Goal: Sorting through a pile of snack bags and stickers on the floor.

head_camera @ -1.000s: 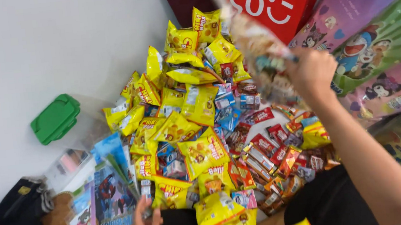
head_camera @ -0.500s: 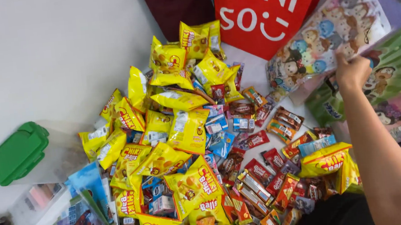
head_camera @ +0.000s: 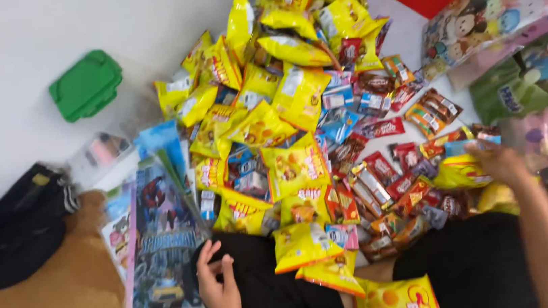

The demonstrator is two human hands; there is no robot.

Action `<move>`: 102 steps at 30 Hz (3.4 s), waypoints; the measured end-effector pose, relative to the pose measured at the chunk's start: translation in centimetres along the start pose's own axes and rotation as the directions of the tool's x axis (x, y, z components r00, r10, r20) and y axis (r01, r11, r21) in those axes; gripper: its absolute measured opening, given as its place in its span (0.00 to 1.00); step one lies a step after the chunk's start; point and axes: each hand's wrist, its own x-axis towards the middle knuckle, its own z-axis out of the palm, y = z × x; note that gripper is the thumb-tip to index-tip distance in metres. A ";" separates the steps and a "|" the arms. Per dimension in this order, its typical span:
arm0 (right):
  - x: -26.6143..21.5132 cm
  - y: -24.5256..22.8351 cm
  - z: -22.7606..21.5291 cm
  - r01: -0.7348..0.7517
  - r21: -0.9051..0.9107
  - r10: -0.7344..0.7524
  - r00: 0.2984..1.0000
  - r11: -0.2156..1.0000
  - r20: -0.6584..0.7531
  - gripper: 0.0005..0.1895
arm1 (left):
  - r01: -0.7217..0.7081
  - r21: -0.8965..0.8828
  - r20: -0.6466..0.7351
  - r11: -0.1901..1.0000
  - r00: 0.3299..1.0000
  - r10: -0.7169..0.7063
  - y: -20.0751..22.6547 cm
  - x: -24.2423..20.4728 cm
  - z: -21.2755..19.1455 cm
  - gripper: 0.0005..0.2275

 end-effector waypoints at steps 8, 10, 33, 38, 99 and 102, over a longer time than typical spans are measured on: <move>-13.2 -11.6 12.7 0.464 0.076 -0.466 0.843 0.883 0.270 0.29 | -0.212 -0.052 -0.021 0.976 0.977 0.211 -1.6 -1.1 -0.2 0.20; -18.3 -16.5 11.9 0.224 0.078 -0.237 0.904 0.972 0.355 0.35 | -0.238 -0.080 -0.076 0.968 0.970 0.232 -2.5 -1.1 0.1 0.19; -18.5 -9.2 14.9 0.630 0.109 -0.628 0.776 0.769 -0.051 0.29 | -0.145 0.479 -0.135 0.866 0.962 0.236 -25.5 18.3 4.1 0.39; -17.0 -8.3 15.8 0.553 0.023 -0.549 0.830 0.833 -0.097 0.30 | -0.012 0.457 -0.086 0.889 0.995 0.057 -20.0 21.8 5.9 0.31; -28.5 -19.0 8.3 0.819 0.497 -0.783 0.500 0.288 -0.370 0.55 | -0.565 -0.264 0.446 0.782 0.647 0.618 2.0 2.4 5.8 0.16; -27.2 -19.1 8.6 0.891 0.310 -0.837 0.429 0.331 -0.339 0.15 | -0.527 -0.318 0.468 0.788 0.636 0.614 2.7 1.9 5.0 0.13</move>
